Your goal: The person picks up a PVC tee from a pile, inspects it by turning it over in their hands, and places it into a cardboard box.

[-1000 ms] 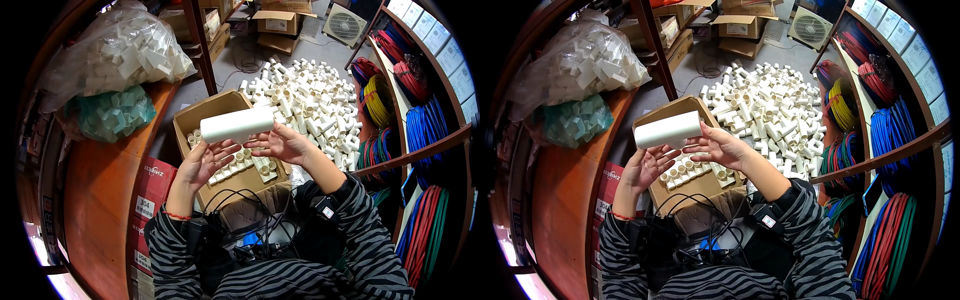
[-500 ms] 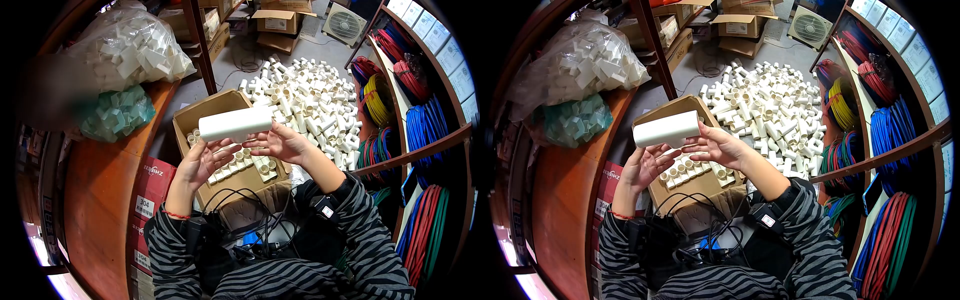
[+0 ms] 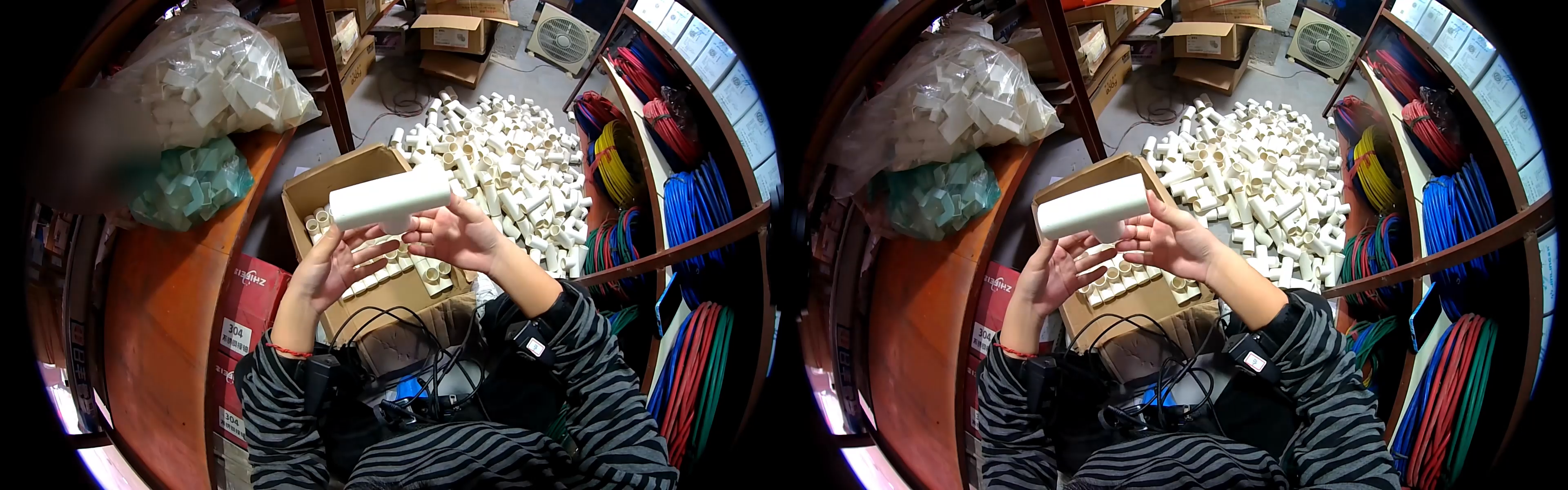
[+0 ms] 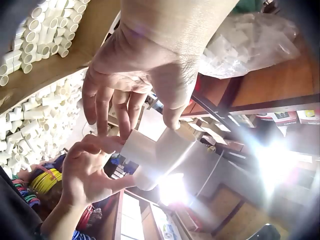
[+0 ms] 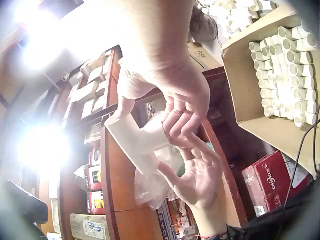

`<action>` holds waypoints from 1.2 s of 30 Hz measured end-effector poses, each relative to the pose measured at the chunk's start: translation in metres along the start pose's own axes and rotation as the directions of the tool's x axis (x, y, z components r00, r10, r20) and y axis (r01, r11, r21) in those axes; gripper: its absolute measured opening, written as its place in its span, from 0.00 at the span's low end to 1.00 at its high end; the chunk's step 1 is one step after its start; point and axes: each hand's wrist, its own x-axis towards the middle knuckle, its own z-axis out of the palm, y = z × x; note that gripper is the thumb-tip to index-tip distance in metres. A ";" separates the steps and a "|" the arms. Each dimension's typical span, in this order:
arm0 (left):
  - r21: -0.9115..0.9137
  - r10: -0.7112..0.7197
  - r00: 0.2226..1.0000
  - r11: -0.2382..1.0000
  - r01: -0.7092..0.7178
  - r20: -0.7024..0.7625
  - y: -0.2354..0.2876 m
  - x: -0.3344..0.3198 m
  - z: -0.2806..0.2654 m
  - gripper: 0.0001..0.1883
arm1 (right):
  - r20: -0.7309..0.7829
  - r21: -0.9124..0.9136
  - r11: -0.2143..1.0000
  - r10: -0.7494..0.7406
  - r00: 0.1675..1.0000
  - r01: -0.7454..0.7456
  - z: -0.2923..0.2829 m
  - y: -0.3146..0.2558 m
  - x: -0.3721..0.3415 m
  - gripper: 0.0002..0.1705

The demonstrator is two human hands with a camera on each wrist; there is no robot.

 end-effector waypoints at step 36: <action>0.412 -0.106 0.984 0.898 0.157 -0.145 -0.016 0.008 0.025 0.14 | -0.051 0.196 0.976 -0.082 0.995 0.091 0.016 0.015 0.000 0.36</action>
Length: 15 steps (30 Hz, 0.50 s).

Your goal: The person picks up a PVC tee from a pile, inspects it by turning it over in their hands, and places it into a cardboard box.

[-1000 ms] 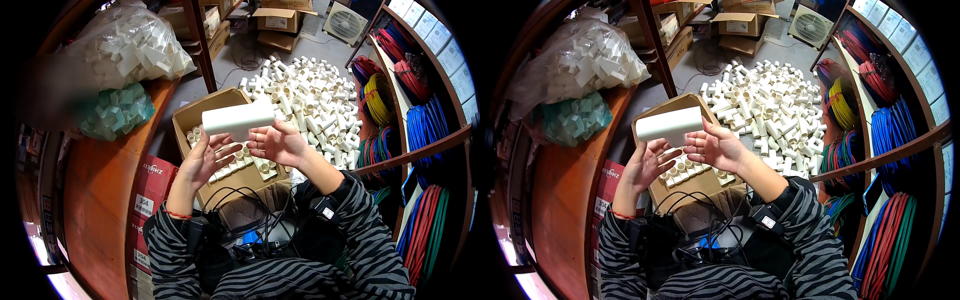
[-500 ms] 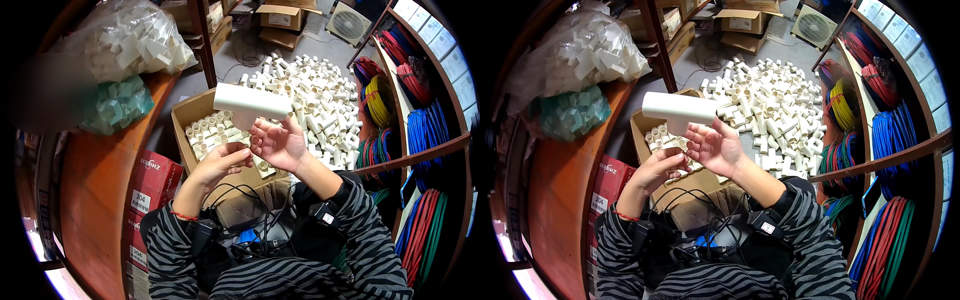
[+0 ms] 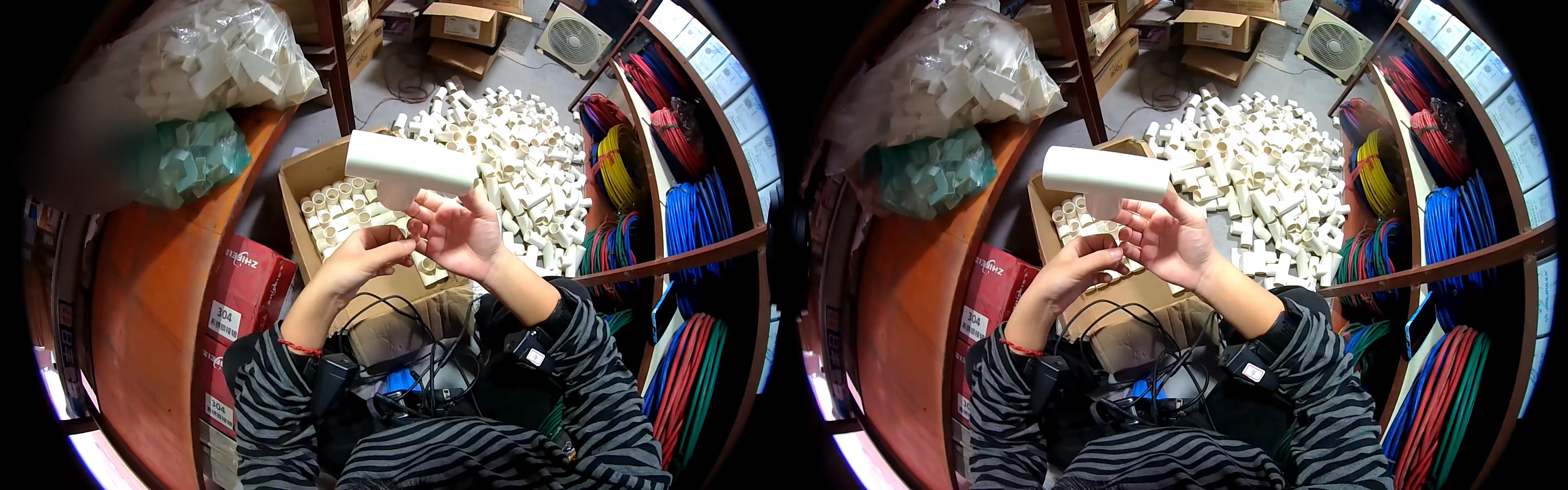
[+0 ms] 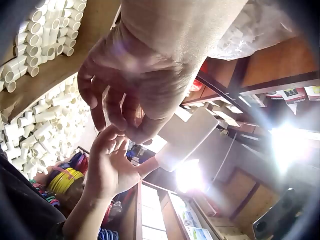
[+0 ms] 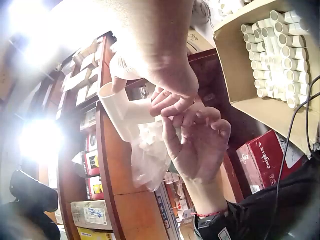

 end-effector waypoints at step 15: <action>0.031 -0.007 1.000 0.999 0.007 0.000 0.000 0.000 -0.002 0.11 | 0.051 0.084 0.996 -0.017 0.999 0.012 -0.004 0.000 0.000 0.33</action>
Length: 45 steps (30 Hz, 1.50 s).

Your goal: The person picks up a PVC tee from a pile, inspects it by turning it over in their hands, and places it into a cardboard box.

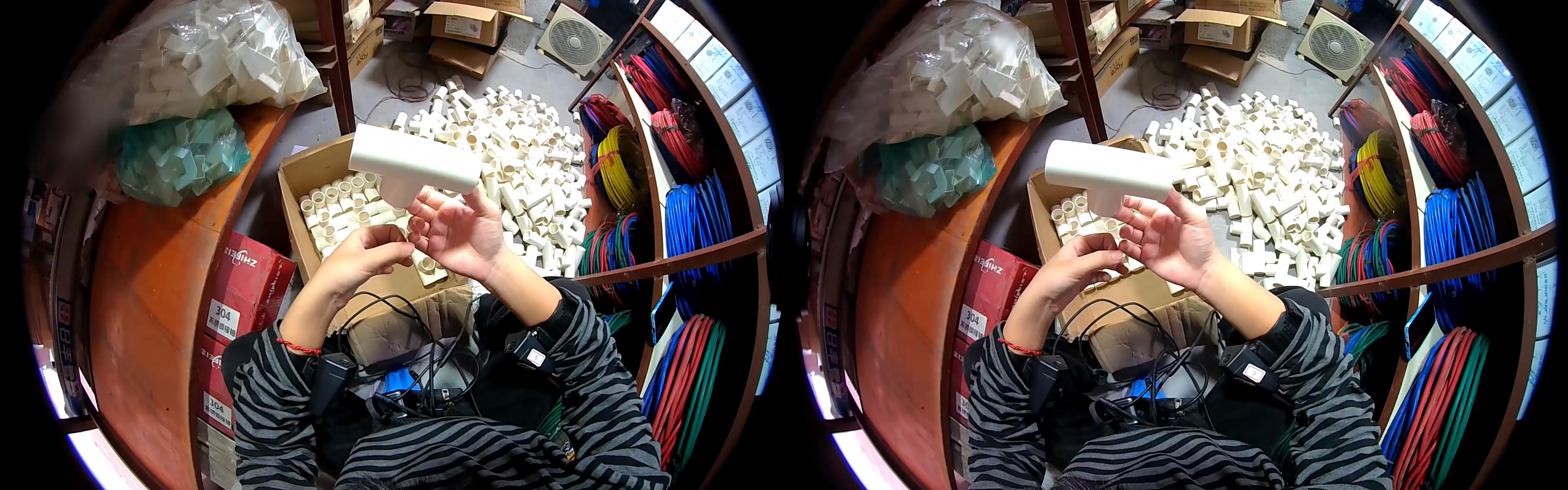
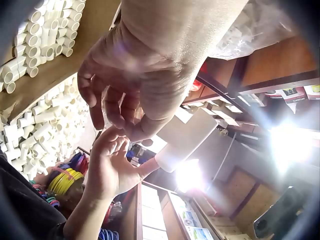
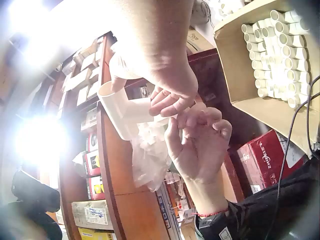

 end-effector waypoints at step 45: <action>-0.249 0.179 0.976 0.958 -0.144 0.123 0.007 -0.006 -0.017 0.38 | -0.151 -0.295 0.955 -0.026 0.988 -0.020 -0.001 -0.013 -0.004 0.30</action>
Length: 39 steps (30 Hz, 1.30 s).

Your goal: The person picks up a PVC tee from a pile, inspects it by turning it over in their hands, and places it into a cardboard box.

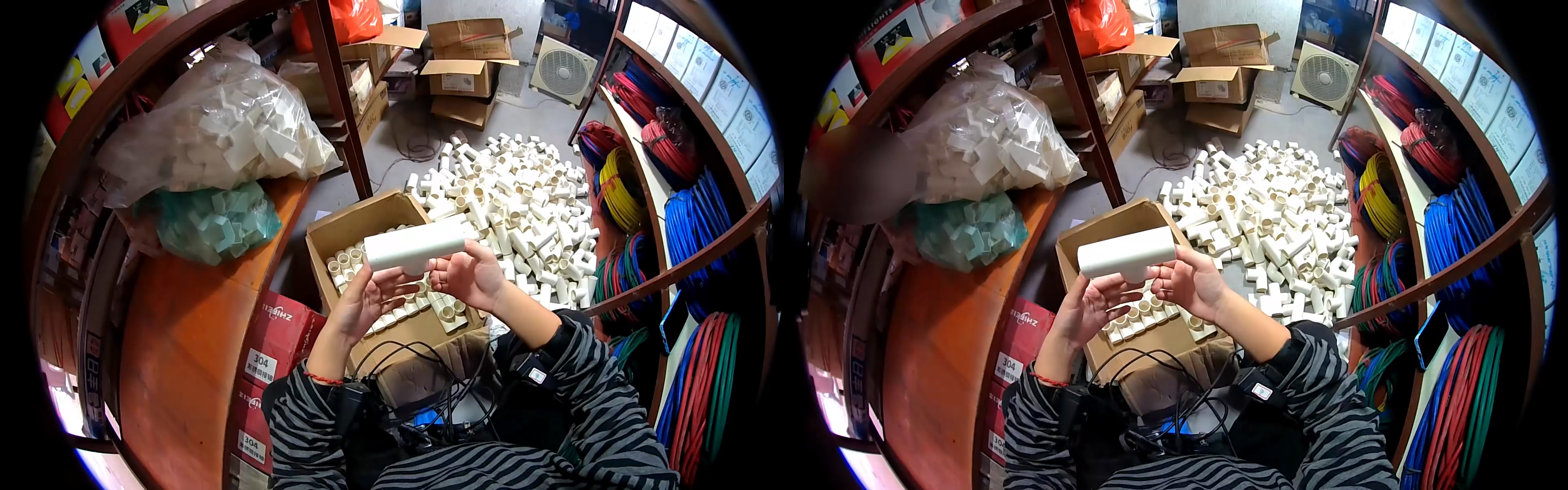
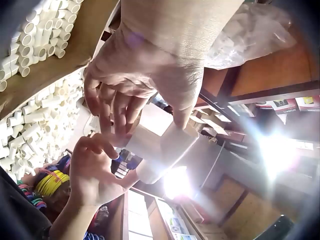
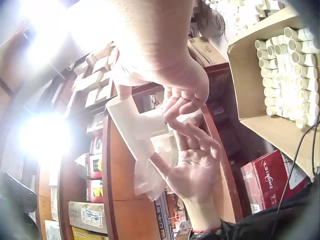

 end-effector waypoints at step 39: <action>-0.077 0.324 0.936 0.946 -0.316 0.140 0.010 -0.008 0.002 0.34 | 0.342 -0.307 0.931 -0.087 0.936 0.199 0.009 -0.022 -0.008 0.35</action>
